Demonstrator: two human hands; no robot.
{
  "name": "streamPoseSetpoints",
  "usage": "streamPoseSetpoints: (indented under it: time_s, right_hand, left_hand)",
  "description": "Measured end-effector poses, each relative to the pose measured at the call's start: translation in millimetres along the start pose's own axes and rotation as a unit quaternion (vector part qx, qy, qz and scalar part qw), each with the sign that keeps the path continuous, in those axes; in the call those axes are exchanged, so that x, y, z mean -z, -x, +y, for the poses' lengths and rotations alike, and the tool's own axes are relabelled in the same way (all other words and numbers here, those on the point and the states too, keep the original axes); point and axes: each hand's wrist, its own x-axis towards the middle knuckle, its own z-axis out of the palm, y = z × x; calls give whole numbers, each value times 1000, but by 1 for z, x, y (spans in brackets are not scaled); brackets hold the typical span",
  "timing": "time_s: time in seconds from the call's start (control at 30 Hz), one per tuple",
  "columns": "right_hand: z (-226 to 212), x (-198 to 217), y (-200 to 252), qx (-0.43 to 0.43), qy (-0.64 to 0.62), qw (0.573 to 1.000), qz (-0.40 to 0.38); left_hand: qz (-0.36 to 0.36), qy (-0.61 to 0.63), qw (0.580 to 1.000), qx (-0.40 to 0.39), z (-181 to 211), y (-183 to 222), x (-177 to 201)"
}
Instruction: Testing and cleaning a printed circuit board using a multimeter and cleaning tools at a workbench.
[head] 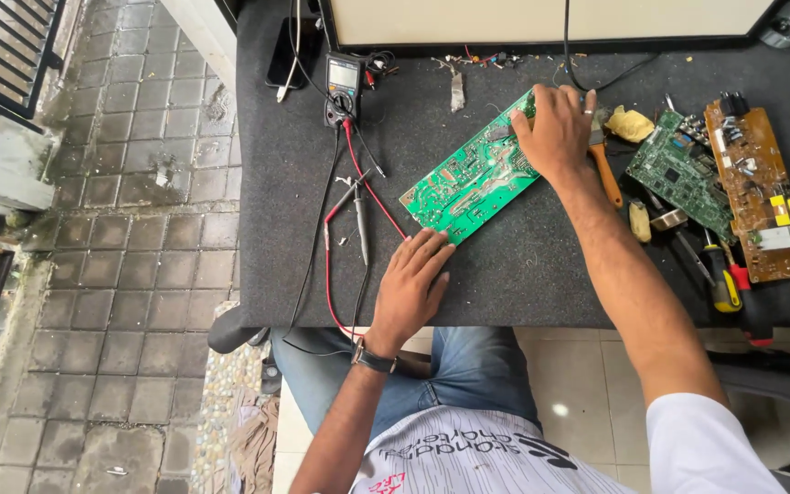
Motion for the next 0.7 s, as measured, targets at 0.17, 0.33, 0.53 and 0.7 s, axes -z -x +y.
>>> streamPoseSetpoints:
  time_s: [0.17, 0.33, 0.53, 0.7]
  right_hand:
    - [1, 29, 17, 1, 28, 999, 29]
    - [-15, 86, 60, -36, 118, 982, 140]
    - [-6, 84, 112, -93, 150, 984, 24]
    - [-25, 82, 142, -10, 95, 993, 70]
  left_hand:
    - [36, 10, 999, 6, -3, 1, -1]
    - [61, 43, 997, 14, -2, 4, 2]
    - [69, 48, 996, 13, -6, 5, 0]
    - [93, 50, 994, 23, -2, 6, -2]
